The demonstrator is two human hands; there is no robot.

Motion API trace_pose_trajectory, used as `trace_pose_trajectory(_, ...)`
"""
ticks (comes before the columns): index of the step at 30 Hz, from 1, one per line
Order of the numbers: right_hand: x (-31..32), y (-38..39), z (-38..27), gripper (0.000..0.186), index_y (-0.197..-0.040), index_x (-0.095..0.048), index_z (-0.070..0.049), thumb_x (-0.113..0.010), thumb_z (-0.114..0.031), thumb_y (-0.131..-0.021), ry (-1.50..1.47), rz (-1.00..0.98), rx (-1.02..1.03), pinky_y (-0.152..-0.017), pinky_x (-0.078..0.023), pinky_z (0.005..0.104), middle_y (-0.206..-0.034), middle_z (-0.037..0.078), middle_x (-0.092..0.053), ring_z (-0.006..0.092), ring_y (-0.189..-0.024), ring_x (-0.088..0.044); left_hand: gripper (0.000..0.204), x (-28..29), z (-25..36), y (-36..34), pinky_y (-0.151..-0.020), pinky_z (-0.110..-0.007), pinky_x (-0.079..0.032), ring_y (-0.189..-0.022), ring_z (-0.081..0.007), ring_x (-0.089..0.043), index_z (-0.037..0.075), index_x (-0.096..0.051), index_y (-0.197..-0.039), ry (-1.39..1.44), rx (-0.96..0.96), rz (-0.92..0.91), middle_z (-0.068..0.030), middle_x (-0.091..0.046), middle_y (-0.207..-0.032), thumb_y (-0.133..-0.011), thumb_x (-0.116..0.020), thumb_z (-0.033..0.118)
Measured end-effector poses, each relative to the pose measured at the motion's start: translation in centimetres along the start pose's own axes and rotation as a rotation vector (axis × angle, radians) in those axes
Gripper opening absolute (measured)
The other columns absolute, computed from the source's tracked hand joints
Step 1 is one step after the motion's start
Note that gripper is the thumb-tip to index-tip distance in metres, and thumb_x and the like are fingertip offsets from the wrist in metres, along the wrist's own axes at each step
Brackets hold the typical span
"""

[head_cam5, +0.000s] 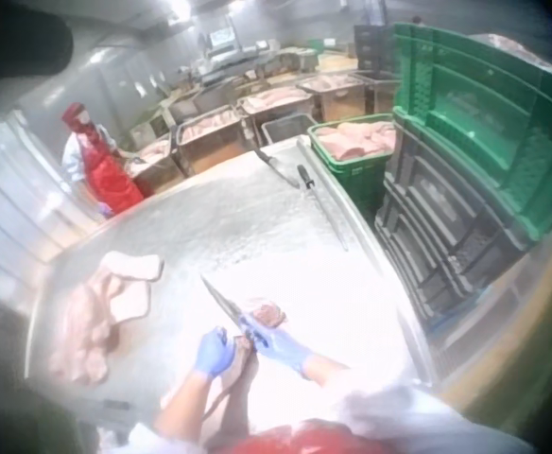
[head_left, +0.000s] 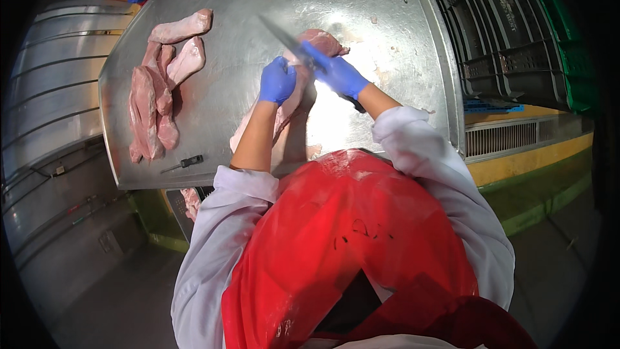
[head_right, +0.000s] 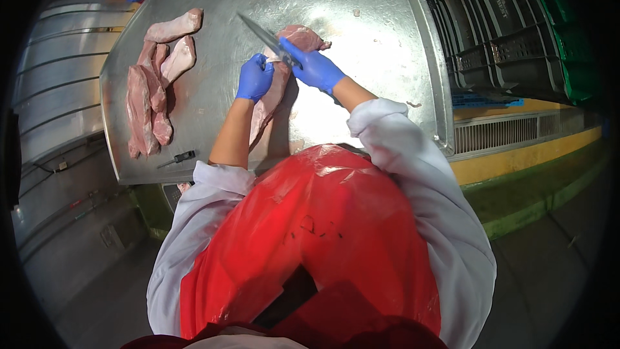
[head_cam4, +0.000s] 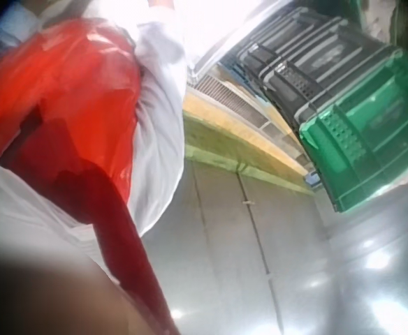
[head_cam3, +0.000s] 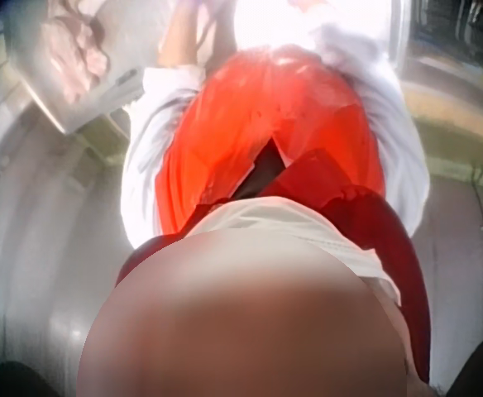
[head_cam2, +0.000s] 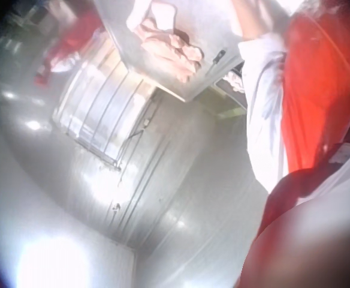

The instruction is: The person trims fat from large cuts of raw meat using a knife on a stainless steel table. Trimmed fat is placed into a green basket, and the trimmed meat is set aside on the table.

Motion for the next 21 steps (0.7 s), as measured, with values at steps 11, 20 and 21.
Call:
trace_pose_trajectory(11, -0.6, -0.1, -0.2, 0.071, -0.159, -0.021, -0.044, -0.051, -0.024, -0.098, -0.245, -0.349, -0.105, -0.062, -0.057, 0.0347, -0.068, 0.011, -0.061, 0.0188, -0.054, -0.063, 0.026, 2.7, 4.0, 2.1, -0.062, -0.043, -0.050, -0.063, -0.0372, -0.064, 0.000, -0.065, -0.095, 0.222, -0.052, 0.138, -0.0212, -0.064, -0.070, -0.094, -0.061, 0.025)
trace_pose_trajectory(20, 0.3, 2.3, 0.0, 0.082, -0.158, -0.023, -0.045, -0.051, -0.010, -0.090, -0.237, -0.616, -0.119, -0.053, -0.055, 0.0268, -0.074, 0.006, -0.063, 0.0142, -0.058, -0.062, 0.021, 4.0, 2.4, 3.0, -0.063, -0.045, -0.051, -0.065, -0.0385, -0.066, 0.001, -0.065, -0.097, 0.093, -0.057, 0.214, -0.0216, -0.065, -0.072, -0.092, -0.061, 0.021)
trace_pose_trajectory(21, -1.9, -0.4, 1.4, 0.077, -0.159, -0.023, -0.044, -0.052, -0.014, -0.094, -0.245, -0.424, 0.090, -0.061, -0.055, 0.0281, -0.074, 0.005, -0.062, 0.0134, -0.065, -0.063, 0.020, 4.1, 4.4, 2.3, -0.063, -0.045, -0.052, -0.066, -0.0389, -0.066, 0.001, -0.065, -0.097, 0.114, -0.084, 0.181, -0.0218, -0.066, -0.072, -0.092, -0.061, 0.020)
Point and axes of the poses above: each hand's wrist, its own y-axis away from the middle knuckle, its own x-axis out of the back of the hand, z = x × y, the point moved 8 cm from there along -y, towards the middle knuckle
